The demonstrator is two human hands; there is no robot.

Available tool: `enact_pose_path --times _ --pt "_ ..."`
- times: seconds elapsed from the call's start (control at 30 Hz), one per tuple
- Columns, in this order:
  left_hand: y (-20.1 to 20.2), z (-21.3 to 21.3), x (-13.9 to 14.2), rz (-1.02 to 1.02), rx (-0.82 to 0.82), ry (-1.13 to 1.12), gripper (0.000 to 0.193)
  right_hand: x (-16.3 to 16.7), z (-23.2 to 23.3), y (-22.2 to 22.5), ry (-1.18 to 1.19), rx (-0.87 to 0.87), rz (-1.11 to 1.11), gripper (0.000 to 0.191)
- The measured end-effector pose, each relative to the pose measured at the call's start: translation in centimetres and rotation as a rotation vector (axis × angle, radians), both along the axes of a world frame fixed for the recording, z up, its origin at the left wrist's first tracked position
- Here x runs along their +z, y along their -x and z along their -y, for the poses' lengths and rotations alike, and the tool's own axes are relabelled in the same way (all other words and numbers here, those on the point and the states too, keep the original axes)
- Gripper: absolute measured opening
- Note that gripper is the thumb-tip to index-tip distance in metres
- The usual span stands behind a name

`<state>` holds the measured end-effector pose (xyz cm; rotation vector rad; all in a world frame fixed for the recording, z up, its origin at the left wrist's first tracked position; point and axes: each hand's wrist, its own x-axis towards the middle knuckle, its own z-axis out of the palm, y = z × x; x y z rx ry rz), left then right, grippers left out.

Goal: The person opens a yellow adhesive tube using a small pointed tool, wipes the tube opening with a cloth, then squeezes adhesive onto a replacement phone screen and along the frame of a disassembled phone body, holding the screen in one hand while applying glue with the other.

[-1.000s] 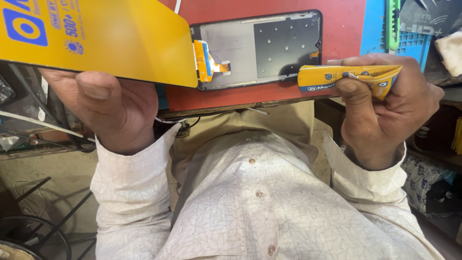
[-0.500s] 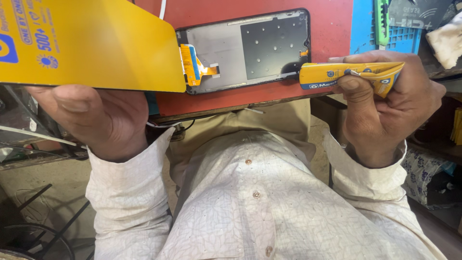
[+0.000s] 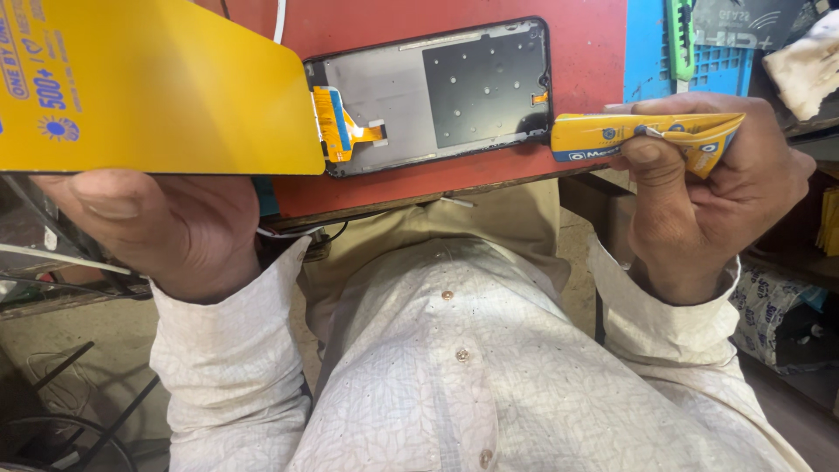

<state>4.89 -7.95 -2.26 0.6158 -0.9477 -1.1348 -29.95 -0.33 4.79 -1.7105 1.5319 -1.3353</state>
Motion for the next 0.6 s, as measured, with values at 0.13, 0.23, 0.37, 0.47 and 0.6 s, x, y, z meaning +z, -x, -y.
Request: enact_pose_path --times 0.13,0.23,0.37,0.47,0.6 --pt "0.1 0.1 0.0 0.008 0.001 0.003 0.075 0.0 -0.1 0.4 -0.002 -0.018 -0.022 0.024" --pt "0.1 0.1 0.1 0.011 0.002 0.005 0.075 0.0 -0.3 0.6 -0.011 -0.055 -0.064 0.027" --pt "0.2 0.0 0.1 0.016 0.002 0.009 0.075 -0.3 -0.4 1.1 -0.021 -0.071 0.001 0.028" --pt "0.2 0.0 0.1 0.021 0.003 0.010 0.075 -0.5 -0.4 1.5 0.000 -0.050 -0.023 0.026" --pt "0.3 0.1 0.1 0.027 0.001 0.012 0.075 -0.7 -0.5 2.0 0.006 -0.043 -0.029 0.024"
